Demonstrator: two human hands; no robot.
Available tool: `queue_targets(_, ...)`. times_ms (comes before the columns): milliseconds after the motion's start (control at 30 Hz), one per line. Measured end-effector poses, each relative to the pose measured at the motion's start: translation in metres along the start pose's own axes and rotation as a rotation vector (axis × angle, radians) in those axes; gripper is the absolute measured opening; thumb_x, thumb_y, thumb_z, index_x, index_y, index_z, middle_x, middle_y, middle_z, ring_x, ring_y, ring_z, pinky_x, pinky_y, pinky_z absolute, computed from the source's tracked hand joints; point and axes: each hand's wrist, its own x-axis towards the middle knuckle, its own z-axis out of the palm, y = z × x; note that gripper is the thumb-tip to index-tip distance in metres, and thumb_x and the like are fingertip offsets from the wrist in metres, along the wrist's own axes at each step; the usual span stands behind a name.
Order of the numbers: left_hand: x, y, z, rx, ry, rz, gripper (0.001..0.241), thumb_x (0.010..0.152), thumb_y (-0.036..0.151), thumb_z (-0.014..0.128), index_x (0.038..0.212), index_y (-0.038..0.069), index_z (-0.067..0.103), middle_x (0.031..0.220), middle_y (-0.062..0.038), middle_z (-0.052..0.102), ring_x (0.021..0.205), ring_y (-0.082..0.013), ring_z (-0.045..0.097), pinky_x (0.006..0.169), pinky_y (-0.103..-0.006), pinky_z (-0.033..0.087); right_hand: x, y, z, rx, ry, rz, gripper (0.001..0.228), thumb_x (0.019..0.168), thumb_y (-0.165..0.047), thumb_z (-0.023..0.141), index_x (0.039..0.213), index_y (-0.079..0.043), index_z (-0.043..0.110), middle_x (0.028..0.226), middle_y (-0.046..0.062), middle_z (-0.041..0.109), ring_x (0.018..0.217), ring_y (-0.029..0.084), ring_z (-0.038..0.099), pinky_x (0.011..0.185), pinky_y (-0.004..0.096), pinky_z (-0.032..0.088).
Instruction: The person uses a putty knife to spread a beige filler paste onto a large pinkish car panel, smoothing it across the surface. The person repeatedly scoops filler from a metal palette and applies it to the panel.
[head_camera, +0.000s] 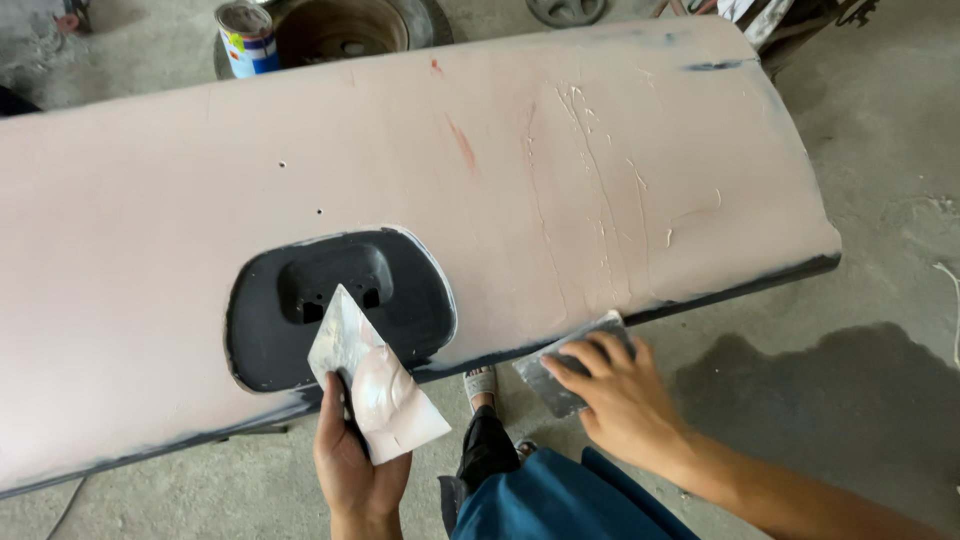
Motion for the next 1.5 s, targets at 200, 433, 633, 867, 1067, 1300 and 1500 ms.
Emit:
queue_targets(200,0.008,0.006,0.009,-0.034,-0.027,0.008,0.050,0.110,0.039,0.040,0.145,0.004,0.048,0.130,-0.012,0.063,0.120,-0.0255,0.062,0.104,-0.0433,0.048,0.092,0.069,-0.054,0.068,0.216,0.069,0.067,0.083,-0.018,0.071,0.147,-0.031,0.053,0.140,0.008,0.051,0.133,0.029,0.044,0.108,0.049,0.038)
queue_targets(433,0.011,0.015,0.026,0.005,0.176,-0.019,0.055,0.104,0.042,0.038,0.143,0.003,0.047,0.133,-0.013,0.061,0.124,-0.0274,0.060,0.106,-0.0472,0.046,0.264,0.131,-0.113,0.230,0.118,0.236,0.040,0.095,-0.039,0.058,0.135,-0.039,0.064,0.145,-0.003,0.053,0.133,0.028,0.047,0.109,0.050,0.041)
queue_targets(633,0.016,0.021,0.026,-0.035,0.200,0.009,0.057,0.104,0.042,0.039,0.145,0.003,0.045,0.137,-0.013,0.059,0.126,-0.0275,0.059,0.108,-0.0478,0.045,0.330,0.163,-0.108,0.191,0.030,0.329,0.041,0.094,-0.037,0.057,0.134,-0.036,0.066,0.145,0.002,0.052,0.134,0.030,0.048,0.107,0.051,0.041)
queue_targets(867,0.016,0.018,0.027,-0.028,0.155,0.025,0.055,0.104,0.041,0.038,0.145,0.005,0.046,0.134,-0.012,0.061,0.124,-0.0268,0.060,0.106,-0.0469,0.047,0.295,0.137,-0.113,0.205,-0.059,0.187,0.041,0.092,-0.035,0.060,0.132,-0.035,0.070,0.138,0.007,0.059,0.123,0.032,0.059,0.103,0.042,0.049)
queue_targets(1067,0.013,0.006,0.021,-0.061,-0.026,0.029,0.052,0.108,0.040,0.038,0.145,0.005,0.047,0.130,-0.012,0.063,0.119,-0.0262,0.063,0.101,-0.0432,0.051,0.171,0.054,-0.092,0.070,-0.108,0.131,0.052,0.089,-0.027,0.064,0.139,-0.038,0.058,0.144,-0.003,0.051,0.133,0.023,0.045,0.107,0.048,0.040)
queue_targets(1300,-0.004,0.000,0.011,-0.059,-0.096,-0.016,0.050,0.109,0.038,0.038,0.142,0.003,0.048,0.126,-0.013,0.065,0.114,-0.0258,0.066,0.098,-0.0417,0.053,0.037,-0.010,-0.022,0.097,0.058,0.013,0.074,0.077,-0.014,0.071,0.148,-0.025,0.054,0.144,0.003,0.049,0.136,0.029,0.037,0.111,0.054,0.027)
queue_targets(1500,-0.017,-0.002,0.012,-0.010,-0.006,-0.027,0.049,0.108,0.038,0.039,0.142,0.005,0.049,0.125,-0.011,0.066,0.113,-0.0244,0.066,0.096,-0.0417,0.053,-0.005,-0.014,0.002,0.120,-0.005,0.051,0.076,0.076,-0.011,0.074,0.148,-0.022,0.052,0.148,0.003,0.046,0.137,0.029,0.034,0.112,0.057,0.024)
